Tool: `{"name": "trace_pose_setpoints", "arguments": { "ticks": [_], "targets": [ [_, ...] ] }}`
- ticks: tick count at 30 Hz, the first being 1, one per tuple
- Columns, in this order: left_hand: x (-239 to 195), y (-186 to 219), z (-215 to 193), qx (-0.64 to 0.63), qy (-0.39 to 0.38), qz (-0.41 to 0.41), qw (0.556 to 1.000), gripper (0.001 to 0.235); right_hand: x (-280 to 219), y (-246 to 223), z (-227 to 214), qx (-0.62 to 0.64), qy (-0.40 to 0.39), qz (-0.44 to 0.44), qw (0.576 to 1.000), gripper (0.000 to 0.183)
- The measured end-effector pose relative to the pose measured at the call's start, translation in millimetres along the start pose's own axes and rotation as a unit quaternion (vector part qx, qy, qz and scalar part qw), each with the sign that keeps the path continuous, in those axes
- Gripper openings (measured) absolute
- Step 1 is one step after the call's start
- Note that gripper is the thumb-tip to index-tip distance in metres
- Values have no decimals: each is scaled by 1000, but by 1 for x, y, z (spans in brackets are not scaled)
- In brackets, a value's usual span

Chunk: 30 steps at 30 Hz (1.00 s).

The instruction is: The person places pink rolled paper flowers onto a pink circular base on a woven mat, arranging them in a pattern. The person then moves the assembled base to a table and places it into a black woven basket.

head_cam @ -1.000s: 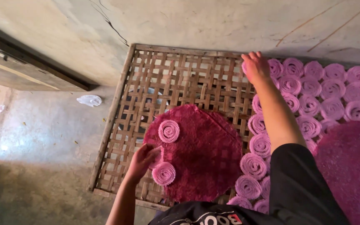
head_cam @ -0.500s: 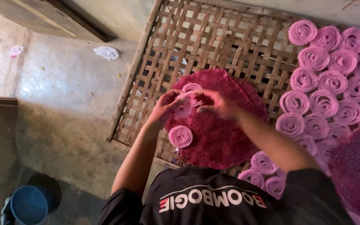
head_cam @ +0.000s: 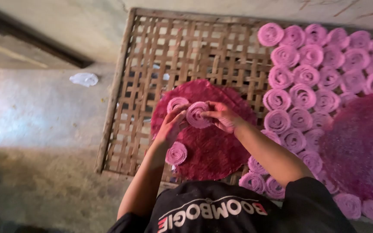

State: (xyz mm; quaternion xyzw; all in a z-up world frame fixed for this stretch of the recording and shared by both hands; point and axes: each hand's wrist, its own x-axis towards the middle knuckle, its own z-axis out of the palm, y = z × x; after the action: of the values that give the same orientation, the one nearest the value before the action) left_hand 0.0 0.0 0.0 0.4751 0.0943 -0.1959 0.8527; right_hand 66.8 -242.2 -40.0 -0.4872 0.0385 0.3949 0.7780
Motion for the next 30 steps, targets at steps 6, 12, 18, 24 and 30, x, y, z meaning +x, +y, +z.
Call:
{"name": "trace_pose_setpoints", "arguments": {
  "ticks": [6, 12, 18, 24, 30],
  "targets": [
    [10, -18, -32, 120, 64, 61, 989, 38, -4, -89, -96, -412, 294, -202, 838, 25],
    [18, -45, -60, 109, 85, 83, 987, 37, 8, -138, -151, -681, 352, -334, 548, 29],
    [10, -29, -54, 321, 161, 113, 926, 32, -11, -99, -135, -708, 322, -349, 523, 35],
    [6, -6, -36, 625, 270, 177, 711, 34, -4, -118, -182, -645, 431, -296, 558, 18],
    [25, -10, -34, 636, 256, 208, 698, 25, 35, -128, -221, -707, 431, -261, 496, 27]
  ]
}}
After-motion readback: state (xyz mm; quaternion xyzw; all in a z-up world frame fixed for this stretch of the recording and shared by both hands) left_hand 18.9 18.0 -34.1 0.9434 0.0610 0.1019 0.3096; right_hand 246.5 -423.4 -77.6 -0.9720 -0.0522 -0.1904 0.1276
